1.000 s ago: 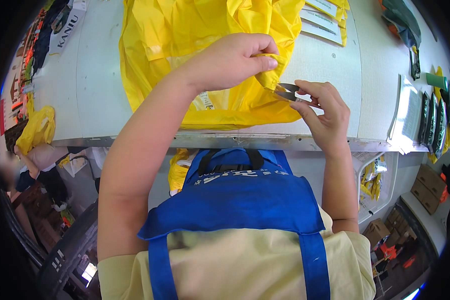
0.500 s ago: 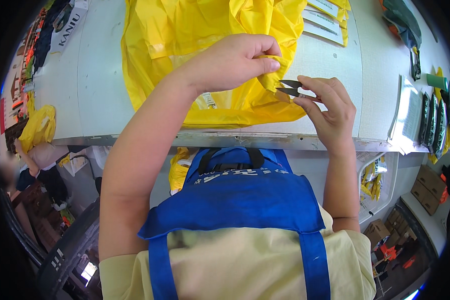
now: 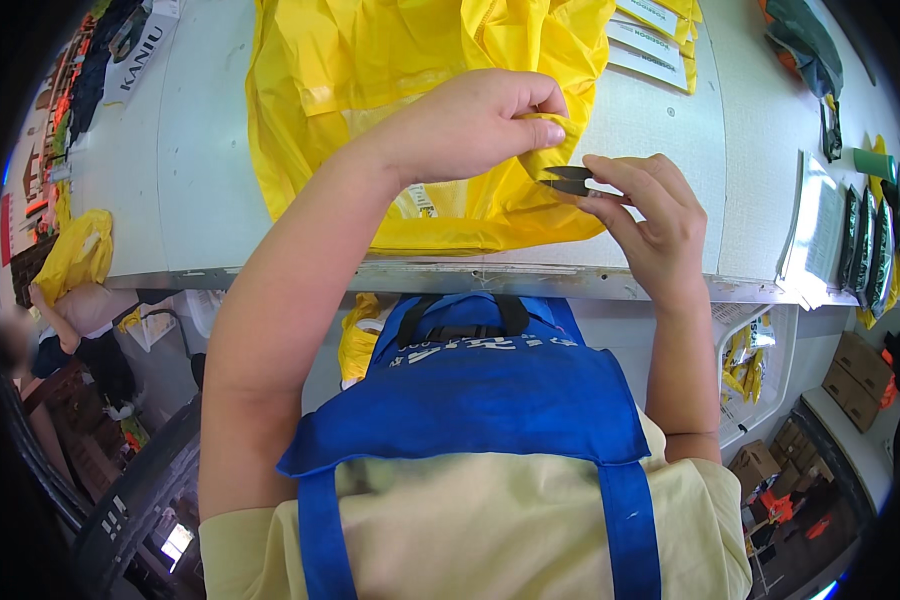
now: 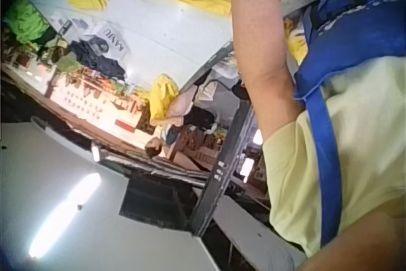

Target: The person cuts open yellow poly mailers on a white workbench using a small blade. They unfold the mailers, slice along seams, and place the opened pieces into a white basket.

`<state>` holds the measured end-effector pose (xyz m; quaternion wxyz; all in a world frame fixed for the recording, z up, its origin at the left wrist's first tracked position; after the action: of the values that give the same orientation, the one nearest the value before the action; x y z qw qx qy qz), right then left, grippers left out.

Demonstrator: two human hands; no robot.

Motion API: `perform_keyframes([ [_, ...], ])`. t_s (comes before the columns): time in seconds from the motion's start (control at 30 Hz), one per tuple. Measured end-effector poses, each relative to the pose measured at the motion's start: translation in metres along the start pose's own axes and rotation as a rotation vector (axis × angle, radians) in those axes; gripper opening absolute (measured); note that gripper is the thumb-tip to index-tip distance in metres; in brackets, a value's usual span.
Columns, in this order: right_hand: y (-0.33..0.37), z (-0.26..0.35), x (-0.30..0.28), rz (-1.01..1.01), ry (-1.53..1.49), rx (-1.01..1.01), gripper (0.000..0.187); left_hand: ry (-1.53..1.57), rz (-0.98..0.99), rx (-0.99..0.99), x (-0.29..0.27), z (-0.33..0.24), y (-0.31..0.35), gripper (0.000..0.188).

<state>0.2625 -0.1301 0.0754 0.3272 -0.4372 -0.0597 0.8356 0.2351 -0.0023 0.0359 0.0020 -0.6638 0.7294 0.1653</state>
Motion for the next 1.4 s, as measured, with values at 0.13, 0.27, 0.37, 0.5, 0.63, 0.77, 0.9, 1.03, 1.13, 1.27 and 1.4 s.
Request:
perform_keyframes([
  [0.13, 0.002, -0.009, 0.003, 0.021, -0.143, 0.115, 0.029, -0.001, 0.015, -0.028, 0.002, 0.001, 0.001, 0.013],
  [0.27, 0.006, -0.023, -0.004, -0.038, -0.196, 0.238, 0.029, 0.025, 0.026, -0.025, 0.002, 0.003, 0.002, 0.013],
  [0.37, 0.005, -0.022, -0.003, -0.013, -0.153, 0.167, 0.032, 0.060, 0.022, -0.021, 0.000, 0.001, 0.004, 0.012],
  [0.5, 0.003, -0.015, 0.001, 0.031, -0.155, 0.123, 0.034, 0.069, 0.037, -0.010, 0.001, 0.000, 0.004, 0.013],
  [0.63, 0.003, -0.015, 0.005, 0.051, -0.184, 0.130, 0.034, 0.099, 0.046, 0.007, 0.002, 0.000, 0.005, 0.013],
  [0.77, 0.002, -0.015, 0.007, 0.044, -0.205, 0.127, 0.033, 0.084, 0.043, 0.010, 0.001, 0.000, 0.005, 0.013],
  [0.9, 0.001, -0.008, 0.005, 0.017, -0.101, 0.093, 0.033, 0.072, 0.053, 0.003, 0.002, -0.001, 0.006, 0.014],
  [1.03, 0.000, -0.002, -0.001, -0.006, -0.026, 0.024, 0.032, 0.083, 0.050, -0.009, 0.001, -0.001, 0.007, 0.014],
  [1.13, 0.004, -0.012, -0.005, -0.054, -0.116, 0.121, 0.031, 0.053, 0.042, -0.034, 0.000, -0.001, 0.006, 0.013],
  [1.27, 0.004, -0.004, -0.001, -0.026, -0.107, 0.095, 0.031, -0.056, 0.008, -0.061, -0.002, -0.001, 0.005, 0.015],
  [1.4, 0.003, 0.007, 0.003, 0.012, -0.005, 0.024, 0.031, -0.160, -0.014, -0.077, -0.004, -0.003, 0.004, 0.017],
])
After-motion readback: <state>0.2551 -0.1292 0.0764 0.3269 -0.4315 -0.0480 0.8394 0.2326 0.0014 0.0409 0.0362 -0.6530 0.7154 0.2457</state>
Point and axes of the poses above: each hand's wrist, its own y-axis away from the middle knuckle, its own x-axis out of the palm, z = x × y, the point moved 10 cm from there along -y, towards the middle knuckle, and after that the axes turned 5 degrees about y, right-handed, at the moved point
